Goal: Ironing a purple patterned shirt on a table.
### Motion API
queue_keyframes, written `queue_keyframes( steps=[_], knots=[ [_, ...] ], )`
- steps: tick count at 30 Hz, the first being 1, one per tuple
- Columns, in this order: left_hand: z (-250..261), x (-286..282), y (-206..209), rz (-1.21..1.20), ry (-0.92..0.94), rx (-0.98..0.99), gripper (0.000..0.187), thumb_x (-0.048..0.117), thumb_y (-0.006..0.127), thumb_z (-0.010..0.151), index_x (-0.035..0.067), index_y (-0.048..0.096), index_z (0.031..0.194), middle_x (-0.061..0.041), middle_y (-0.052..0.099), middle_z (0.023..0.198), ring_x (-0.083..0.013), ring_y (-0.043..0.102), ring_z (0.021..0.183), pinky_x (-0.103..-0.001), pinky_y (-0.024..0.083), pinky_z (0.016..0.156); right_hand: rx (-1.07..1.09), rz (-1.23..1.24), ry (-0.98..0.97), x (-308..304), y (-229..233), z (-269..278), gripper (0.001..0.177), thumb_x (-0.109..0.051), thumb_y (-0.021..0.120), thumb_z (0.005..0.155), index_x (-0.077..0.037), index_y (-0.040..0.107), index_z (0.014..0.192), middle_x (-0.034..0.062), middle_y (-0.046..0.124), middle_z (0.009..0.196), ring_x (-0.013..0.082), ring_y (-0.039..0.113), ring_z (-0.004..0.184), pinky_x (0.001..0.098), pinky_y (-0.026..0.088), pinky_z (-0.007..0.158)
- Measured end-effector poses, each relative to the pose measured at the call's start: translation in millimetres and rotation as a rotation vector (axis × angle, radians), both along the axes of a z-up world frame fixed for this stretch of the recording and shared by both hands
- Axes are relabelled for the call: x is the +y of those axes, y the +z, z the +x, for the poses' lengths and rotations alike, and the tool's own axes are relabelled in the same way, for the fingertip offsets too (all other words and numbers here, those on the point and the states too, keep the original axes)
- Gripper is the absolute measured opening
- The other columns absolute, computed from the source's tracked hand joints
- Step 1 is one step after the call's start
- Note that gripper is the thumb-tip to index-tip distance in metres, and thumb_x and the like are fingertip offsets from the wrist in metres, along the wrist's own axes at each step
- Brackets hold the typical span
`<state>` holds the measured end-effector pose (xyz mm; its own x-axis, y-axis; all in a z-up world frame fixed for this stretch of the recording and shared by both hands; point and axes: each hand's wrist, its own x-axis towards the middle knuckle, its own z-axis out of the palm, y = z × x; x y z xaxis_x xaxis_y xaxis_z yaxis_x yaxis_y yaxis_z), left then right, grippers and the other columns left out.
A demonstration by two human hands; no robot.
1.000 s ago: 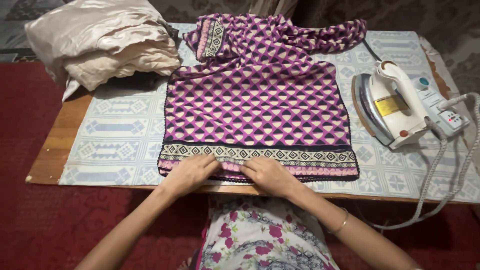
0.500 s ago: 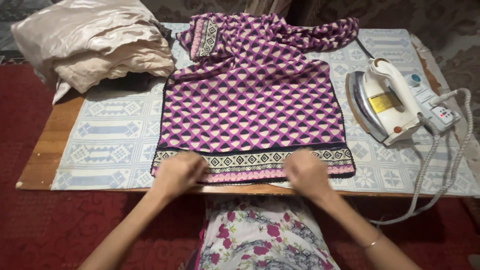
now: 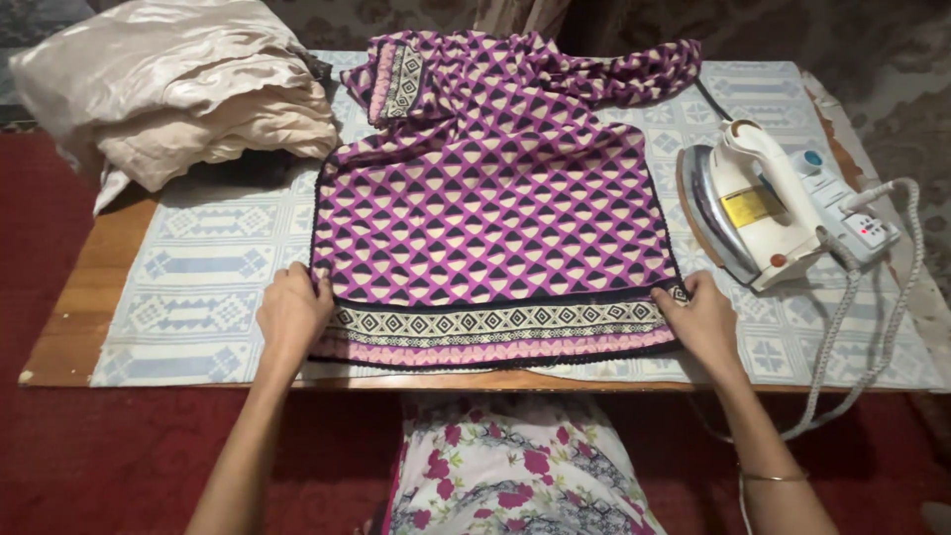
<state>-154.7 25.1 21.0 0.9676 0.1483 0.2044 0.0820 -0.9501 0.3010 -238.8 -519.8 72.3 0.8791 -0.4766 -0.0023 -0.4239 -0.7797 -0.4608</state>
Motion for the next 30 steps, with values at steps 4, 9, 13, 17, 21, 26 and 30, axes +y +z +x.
queue_keyframes(
  steps=[4,9,13,17,21,26,30],
  knots=[
    [-8.5,-21.7,19.7,-0.078,0.058,-0.077,0.047,0.036,0.07,0.095,-0.005,0.06,0.115,-0.031,0.064,0.103,-0.0491,0.067,0.08,-0.056,0.053,0.067,-0.171,0.671,-0.031,-25.1,-31.2,11.3,0.046,-0.031,0.078,0.089,-0.01,0.043,0.111,0.0222,0.07,0.102,0.0248,0.068,0.082,0.0408,0.054,0.069],
    [-8.5,-25.2,24.2,-0.082,0.091,0.192,0.039,0.044,0.074,0.092,0.007,0.067,0.103,-0.021,0.073,0.097,-0.0422,0.07,0.093,-0.053,0.053,0.082,-0.314,0.33,0.123,-16.3,-18.4,-4.7,0.036,-0.017,0.075,0.092,-0.004,0.058,0.121,0.0187,0.068,0.108,0.0165,0.067,0.096,0.0315,0.053,0.079],
    [-2.6,-11.5,6.1,-0.026,0.045,0.038,0.042,0.04,0.081,0.083,0.005,0.063,0.098,-0.022,0.07,0.095,-0.0428,0.069,0.086,-0.053,0.053,0.073,-0.245,0.265,0.128,-23.4,-23.6,-7.6,0.024,-0.017,0.075,0.095,-0.006,0.07,0.115,0.0152,0.075,0.098,0.0179,0.066,0.087,0.0317,0.052,0.078],
    [-8.3,-4.8,16.6,-0.247,0.09,-0.037,0.047,0.032,0.075,0.09,-0.002,0.053,0.114,-0.025,0.07,0.088,-0.0466,0.069,0.085,-0.055,0.052,0.077,-0.268,0.238,0.193,-32.1,-23.4,-7.0,0.019,-0.018,0.076,0.092,-0.008,0.073,0.108,0.0118,0.076,0.093,0.0162,0.068,0.085,0.0309,0.052,0.077],
    [-3.5,3.9,31.0,-0.063,0.133,0.235,0.059,0.047,0.075,0.087,-0.003,0.054,0.111,-0.028,0.072,0.093,-0.0478,0.069,0.092,-0.057,0.052,0.08,0.164,-0.014,0.205,-32.9,-2.5,3.7,0.026,-0.03,0.074,0.09,-0.012,0.074,0.108,0.0156,0.078,0.092,0.0305,0.074,0.08,0.0428,0.056,0.079],
    [51.9,10.1,28.7,-0.094,0.148,0.189,0.054,0.048,0.065,0.097,-0.003,0.065,0.115,-0.029,0.073,0.1,-0.0466,0.07,0.096,-0.055,0.053,0.083,0.232,-0.367,0.225,9.3,43.2,43.5,0.039,-0.042,0.06,0.097,-0.01,0.073,0.115,0.0216,0.068,0.117,0.0397,0.069,0.104,0.0523,0.054,0.089],
    [132.0,28.1,-24.7,-0.18,0.151,0.011,0.032,0.034,0.061,0.101,0.007,0.076,0.111,-0.023,0.074,0.103,-0.0456,0.069,0.096,-0.054,0.053,0.083,-0.064,-0.384,0.321,-18.5,-30.0,143.2,0.043,-0.021,0.061,0.09,0.003,0.064,0.126,0.0305,0.064,0.12,0.0468,0.066,0.11,0.0534,0.053,0.096]
  ],
)
